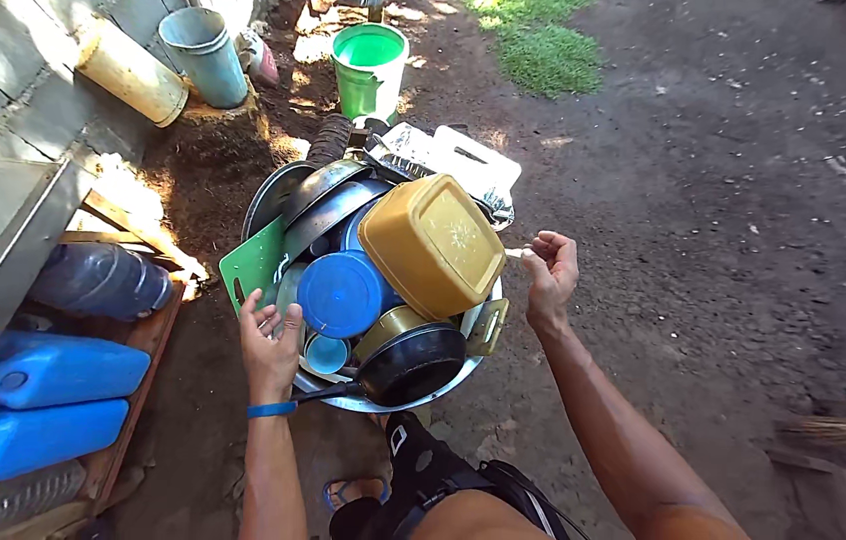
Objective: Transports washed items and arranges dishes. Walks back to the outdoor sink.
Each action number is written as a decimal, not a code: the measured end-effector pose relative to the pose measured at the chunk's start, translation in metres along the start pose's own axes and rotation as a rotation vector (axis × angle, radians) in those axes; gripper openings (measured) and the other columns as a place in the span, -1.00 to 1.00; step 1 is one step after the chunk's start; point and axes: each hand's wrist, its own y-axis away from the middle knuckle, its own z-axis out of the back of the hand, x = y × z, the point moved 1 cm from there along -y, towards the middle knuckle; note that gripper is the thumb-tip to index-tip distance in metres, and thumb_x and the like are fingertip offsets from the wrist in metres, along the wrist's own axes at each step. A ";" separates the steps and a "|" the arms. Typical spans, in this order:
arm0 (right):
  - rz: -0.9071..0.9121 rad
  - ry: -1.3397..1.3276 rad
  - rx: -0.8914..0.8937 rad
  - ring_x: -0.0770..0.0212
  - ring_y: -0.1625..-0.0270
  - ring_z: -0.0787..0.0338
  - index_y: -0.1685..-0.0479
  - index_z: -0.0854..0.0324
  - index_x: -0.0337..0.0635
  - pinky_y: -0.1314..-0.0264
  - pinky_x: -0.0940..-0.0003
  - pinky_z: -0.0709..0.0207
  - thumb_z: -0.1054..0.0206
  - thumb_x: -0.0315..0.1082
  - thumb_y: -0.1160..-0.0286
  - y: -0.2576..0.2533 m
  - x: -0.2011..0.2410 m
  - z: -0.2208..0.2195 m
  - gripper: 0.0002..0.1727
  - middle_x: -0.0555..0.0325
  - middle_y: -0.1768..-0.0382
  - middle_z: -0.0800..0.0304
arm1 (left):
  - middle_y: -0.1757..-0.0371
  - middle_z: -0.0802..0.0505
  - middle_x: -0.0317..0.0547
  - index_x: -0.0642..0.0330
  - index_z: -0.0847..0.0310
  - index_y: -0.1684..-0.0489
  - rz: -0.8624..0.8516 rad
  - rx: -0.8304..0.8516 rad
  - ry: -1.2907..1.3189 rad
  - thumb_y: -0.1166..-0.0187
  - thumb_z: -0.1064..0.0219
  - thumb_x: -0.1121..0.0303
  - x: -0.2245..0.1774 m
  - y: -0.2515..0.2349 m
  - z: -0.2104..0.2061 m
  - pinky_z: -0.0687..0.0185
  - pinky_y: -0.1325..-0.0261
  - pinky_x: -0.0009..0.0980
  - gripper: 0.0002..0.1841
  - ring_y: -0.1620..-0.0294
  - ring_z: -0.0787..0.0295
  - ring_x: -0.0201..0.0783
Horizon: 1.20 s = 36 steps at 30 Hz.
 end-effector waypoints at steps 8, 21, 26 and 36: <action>0.041 0.030 -0.012 0.11 -0.35 -0.66 -0.56 -0.38 -0.25 -0.36 0.16 -0.61 -0.22 -0.06 -0.52 -0.006 -0.014 0.013 -0.34 -0.13 -0.39 -0.52 | -0.29 -0.73 0.06 0.20 -0.26 -0.70 -0.073 -0.071 0.000 -0.47 -0.53 0.15 -0.001 0.019 0.046 -0.85 -0.07 -0.28 -0.21 -0.13 -0.82 -0.20; -0.193 0.221 0.308 0.01 -0.30 -0.67 0.08 -0.71 -0.22 -0.22 -0.07 -0.60 -0.35 -0.41 -0.28 0.024 -0.064 0.020 -0.77 -0.08 -0.26 -0.67 | -0.30 -0.70 -0.03 0.18 -0.22 -0.72 -0.038 -0.071 -0.025 -0.42 -0.53 0.19 0.020 0.053 0.068 -0.87 0.03 -0.34 -0.17 -0.10 -0.82 -0.26; -0.293 0.090 0.436 0.02 -0.30 -0.66 -0.47 -0.49 -0.13 -0.19 -0.05 -0.63 -0.18 -0.39 -0.36 0.030 -0.066 0.014 -0.44 -0.10 -0.38 -0.56 | -0.29 -0.71 -0.04 0.23 -0.23 -0.70 -0.052 -0.027 -0.029 -0.42 -0.54 0.16 0.017 0.049 0.052 -0.86 0.01 -0.37 -0.18 -0.09 -0.82 -0.28; -0.436 0.408 0.066 -0.07 -0.04 -0.78 -0.09 -0.62 -0.24 -0.16 -0.16 -0.58 -0.19 0.08 -0.71 -0.046 -0.118 -0.011 -0.51 -0.13 0.10 -0.79 | -0.27 -0.71 -0.03 0.28 -0.30 -0.63 -0.176 0.059 -0.015 -0.44 -0.52 0.22 -0.008 0.044 0.008 -0.86 -0.04 -0.44 -0.25 -0.12 -0.82 -0.30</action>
